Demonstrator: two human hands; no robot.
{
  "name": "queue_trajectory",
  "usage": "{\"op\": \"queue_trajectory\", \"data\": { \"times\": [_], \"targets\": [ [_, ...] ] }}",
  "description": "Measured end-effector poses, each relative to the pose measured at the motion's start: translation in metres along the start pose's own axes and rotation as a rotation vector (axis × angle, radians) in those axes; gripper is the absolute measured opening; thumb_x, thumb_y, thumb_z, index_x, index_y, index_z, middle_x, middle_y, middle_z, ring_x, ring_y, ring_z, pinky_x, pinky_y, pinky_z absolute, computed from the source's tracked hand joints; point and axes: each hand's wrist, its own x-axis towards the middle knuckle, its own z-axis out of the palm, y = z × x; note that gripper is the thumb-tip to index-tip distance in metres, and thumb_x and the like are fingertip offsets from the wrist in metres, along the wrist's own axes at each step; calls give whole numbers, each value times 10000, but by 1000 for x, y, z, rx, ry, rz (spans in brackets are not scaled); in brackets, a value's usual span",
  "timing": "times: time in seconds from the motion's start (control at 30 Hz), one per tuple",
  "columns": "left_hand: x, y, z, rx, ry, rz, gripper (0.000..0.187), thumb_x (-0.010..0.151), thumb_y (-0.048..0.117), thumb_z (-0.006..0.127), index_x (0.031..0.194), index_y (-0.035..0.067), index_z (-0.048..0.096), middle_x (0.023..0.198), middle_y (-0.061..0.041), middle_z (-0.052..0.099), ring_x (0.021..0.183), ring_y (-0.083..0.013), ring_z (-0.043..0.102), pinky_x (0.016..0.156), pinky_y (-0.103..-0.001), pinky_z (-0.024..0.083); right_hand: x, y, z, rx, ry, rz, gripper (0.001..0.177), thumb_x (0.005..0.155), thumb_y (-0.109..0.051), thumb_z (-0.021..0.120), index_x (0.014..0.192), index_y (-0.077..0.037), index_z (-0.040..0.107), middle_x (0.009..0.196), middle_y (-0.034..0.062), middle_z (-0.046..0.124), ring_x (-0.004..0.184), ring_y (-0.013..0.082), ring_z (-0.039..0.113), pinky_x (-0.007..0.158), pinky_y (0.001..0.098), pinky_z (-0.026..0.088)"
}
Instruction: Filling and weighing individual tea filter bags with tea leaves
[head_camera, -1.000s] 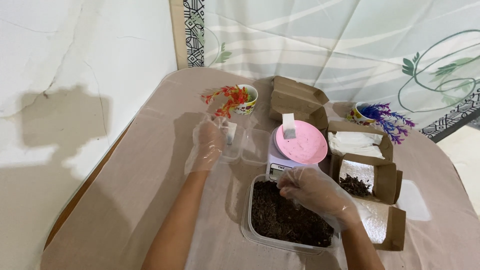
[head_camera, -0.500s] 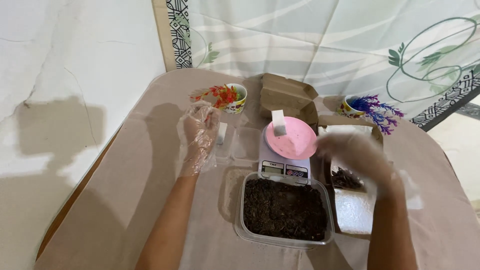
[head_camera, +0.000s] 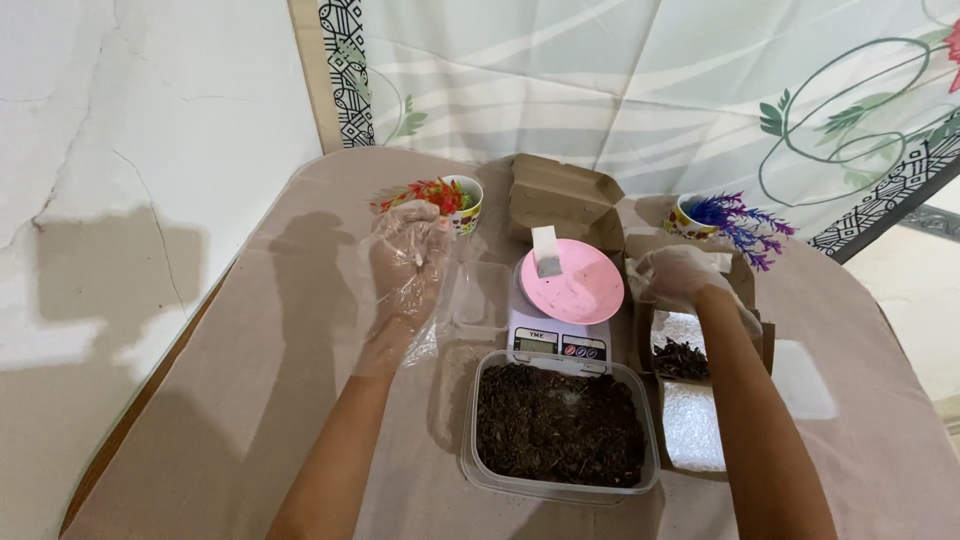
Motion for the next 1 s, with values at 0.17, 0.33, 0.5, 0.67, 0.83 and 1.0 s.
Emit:
{"op": "queue_trajectory", "data": {
  "times": [0.17, 0.33, 0.5, 0.67, 0.83, 1.0],
  "targets": [
    [5, -14, -7, 34, -11, 140, 253, 932, 284, 754, 788, 76, 744, 952, -120, 708, 982, -309, 638, 988, -401, 471, -11, -6, -19, -93, 37, -13, 412, 755, -562, 618, 1049, -353, 817, 1040, -17, 818, 1099, 213, 745, 966, 355, 594],
    [2, -14, -1, 2, -7, 117, 256, 936, 290, 744, 788, 82, 732, 944, -123, 693, 963, -312, 634, 982, -424, 470, -2, 6, -2, -118, 213, 110, 283, 797, -505, 624, 966, -394, 822, 896, -81, 806, 962, 178, 770, 841, 343, 609],
    [0, -7, 6, -54, 42, 48, 169, 807, 105, 857, 805, 11, 717, 876, -176, 686, 905, -272, 625, 984, -468, 468, -32, 32, -6, 76, 344, 151, 240, 870, -485, 603, 966, -419, 814, 948, -114, 804, 1026, 176, 749, 849, 388, 601],
    [0, 20, -2, -347, -109, -218, 161, 887, 118, 765, 971, 76, 635, 923, -46, 689, 888, -161, 682, 879, -303, 603, -152, -34, -131, 816, 484, 351, 156, 1066, -193, 621, 1110, -137, 759, 984, 22, 771, 813, 138, 663, 707, 278, 549],
    [-12, 42, 7, -470, -181, -120, 250, 865, 135, 800, 1059, 76, 653, 1042, -61, 703, 1068, -194, 666, 1037, -345, 545, -207, -41, -162, 917, 507, 402, 153, 1092, -244, 642, 1021, -143, 732, 925, 27, 744, 777, 135, 645, 655, 290, 526],
    [-24, 92, 19, -155, -347, 257, 206, 903, 192, 679, 1054, 53, 700, 1098, -119, 707, 1085, -263, 682, 1018, -387, 541, -269, -86, -191, 1261, 520, 254, 102, 1046, -58, 630, 985, -85, 706, 883, 62, 713, 760, 140, 613, 707, 266, 519]
  ]
}}
